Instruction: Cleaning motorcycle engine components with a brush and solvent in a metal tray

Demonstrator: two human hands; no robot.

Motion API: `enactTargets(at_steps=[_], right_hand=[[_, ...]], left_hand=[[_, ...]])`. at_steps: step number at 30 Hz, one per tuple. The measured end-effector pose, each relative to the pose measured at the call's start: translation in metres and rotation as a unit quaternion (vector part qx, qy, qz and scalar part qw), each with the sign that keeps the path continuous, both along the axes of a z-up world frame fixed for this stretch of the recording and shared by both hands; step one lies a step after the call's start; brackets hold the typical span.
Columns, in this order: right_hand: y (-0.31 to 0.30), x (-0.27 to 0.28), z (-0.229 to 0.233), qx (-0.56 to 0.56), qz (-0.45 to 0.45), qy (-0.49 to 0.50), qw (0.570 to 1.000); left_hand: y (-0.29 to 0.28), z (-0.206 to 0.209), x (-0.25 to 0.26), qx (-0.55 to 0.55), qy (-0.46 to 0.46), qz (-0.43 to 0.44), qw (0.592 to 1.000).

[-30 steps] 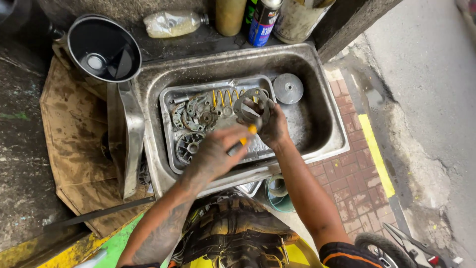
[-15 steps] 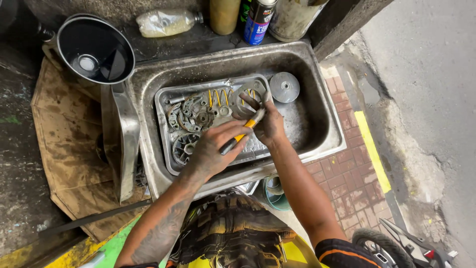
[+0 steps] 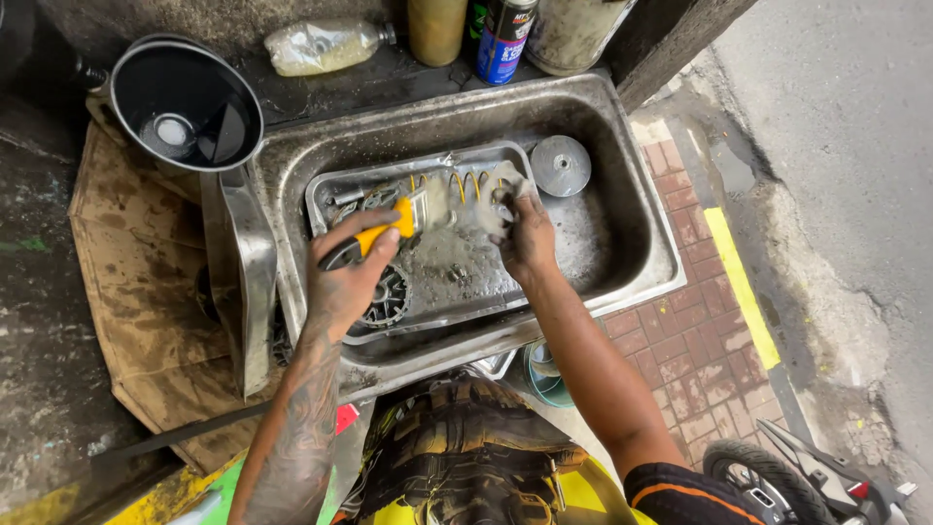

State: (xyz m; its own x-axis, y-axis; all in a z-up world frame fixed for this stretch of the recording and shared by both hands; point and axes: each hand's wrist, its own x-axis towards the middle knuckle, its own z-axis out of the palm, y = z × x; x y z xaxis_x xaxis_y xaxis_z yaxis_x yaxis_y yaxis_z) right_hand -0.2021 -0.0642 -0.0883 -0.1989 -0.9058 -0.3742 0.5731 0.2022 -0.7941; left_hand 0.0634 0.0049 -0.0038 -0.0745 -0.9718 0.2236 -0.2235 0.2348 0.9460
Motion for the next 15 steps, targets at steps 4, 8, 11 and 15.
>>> enactTargets(at_steps=[4,8,11,15], right_hand=[[0.012,0.034,0.034,0.081,0.121,-0.115,0.983],[0.000,0.015,0.015,0.059,0.212,-0.230,0.948],[0.007,0.011,0.059,0.111,0.192,-0.250,0.942],[0.015,0.026,0.097,0.089,0.196,-0.255,0.943]], left_hand=[[0.011,-0.003,-0.035,-0.015,0.088,-0.025,0.996],[0.019,0.008,-0.032,-0.004,0.017,-0.080,0.997],[0.005,-0.002,-0.022,-0.065,0.004,-0.036,0.997],[0.015,0.016,-0.048,-0.082,0.088,-0.105,0.987]])
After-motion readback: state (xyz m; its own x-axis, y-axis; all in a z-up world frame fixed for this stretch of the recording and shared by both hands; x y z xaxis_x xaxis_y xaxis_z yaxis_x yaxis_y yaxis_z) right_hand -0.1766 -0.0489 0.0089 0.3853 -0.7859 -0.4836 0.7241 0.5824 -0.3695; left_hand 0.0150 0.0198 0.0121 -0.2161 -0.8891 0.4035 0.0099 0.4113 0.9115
